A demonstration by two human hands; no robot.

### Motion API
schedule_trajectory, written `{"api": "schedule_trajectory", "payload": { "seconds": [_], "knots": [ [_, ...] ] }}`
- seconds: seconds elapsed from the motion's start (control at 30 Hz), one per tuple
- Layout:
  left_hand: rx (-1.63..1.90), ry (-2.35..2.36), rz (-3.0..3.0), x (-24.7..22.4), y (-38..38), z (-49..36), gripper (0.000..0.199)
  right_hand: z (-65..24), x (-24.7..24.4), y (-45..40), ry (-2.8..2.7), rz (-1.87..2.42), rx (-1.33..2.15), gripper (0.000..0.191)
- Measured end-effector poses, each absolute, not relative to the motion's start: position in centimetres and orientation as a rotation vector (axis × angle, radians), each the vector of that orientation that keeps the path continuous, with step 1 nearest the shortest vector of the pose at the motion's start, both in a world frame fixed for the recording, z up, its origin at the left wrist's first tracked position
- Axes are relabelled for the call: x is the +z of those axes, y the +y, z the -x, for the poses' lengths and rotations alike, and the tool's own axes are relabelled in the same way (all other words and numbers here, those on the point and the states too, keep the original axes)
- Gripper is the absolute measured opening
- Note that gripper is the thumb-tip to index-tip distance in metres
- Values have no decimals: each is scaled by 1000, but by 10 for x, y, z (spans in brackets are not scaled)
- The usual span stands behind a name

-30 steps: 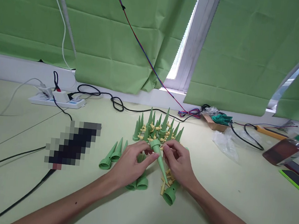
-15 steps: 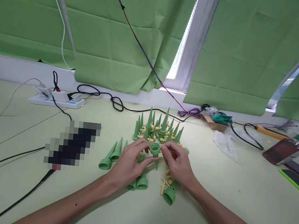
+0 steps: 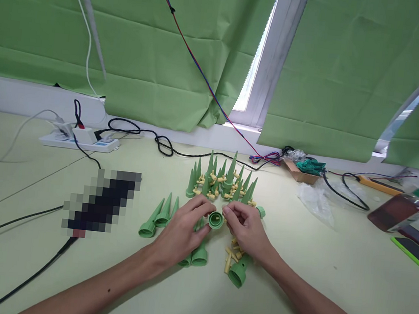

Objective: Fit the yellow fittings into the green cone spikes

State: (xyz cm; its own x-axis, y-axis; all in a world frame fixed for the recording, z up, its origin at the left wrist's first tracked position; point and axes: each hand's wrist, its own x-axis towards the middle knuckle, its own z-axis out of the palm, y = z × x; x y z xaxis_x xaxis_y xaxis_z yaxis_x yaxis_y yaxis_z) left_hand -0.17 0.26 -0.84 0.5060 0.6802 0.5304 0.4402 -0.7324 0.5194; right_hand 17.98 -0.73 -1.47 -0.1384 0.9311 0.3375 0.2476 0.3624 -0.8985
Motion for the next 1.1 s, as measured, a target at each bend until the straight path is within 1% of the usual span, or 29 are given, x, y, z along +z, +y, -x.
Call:
{"api": "schedule_trajectory", "payload": {
  "seconds": [0.2,0.4,0.43,0.53,0.6,0.7,0.8,1.1],
  "knots": [
    [1077,1043,-2395,-7,3,0,22,-179,-16,-9,-1596,1036,841,33],
    [1085,1097,-2238,-4,6,-1,8,-180,-19,-9,-1540,946,790,25],
    [1075,1108,-2201,-3,7,-2,12,-180,-20,-9,-1525,937,785,24],
    [1049,1125,-2086,2,5,-3,34,-181,-20,-8,-1496,920,774,22],
    [1028,1108,-2027,4,4,-3,41,-181,-20,-9,-1499,909,775,22],
    [976,1057,-2006,4,3,-3,42,-180,-19,-9,-1528,905,770,22],
    [945,1025,-2016,3,2,-3,40,-180,-20,-10,-1549,910,771,22],
    [959,1034,-2148,3,2,-1,34,-181,-20,-10,-1569,926,779,24]
  ]
}}
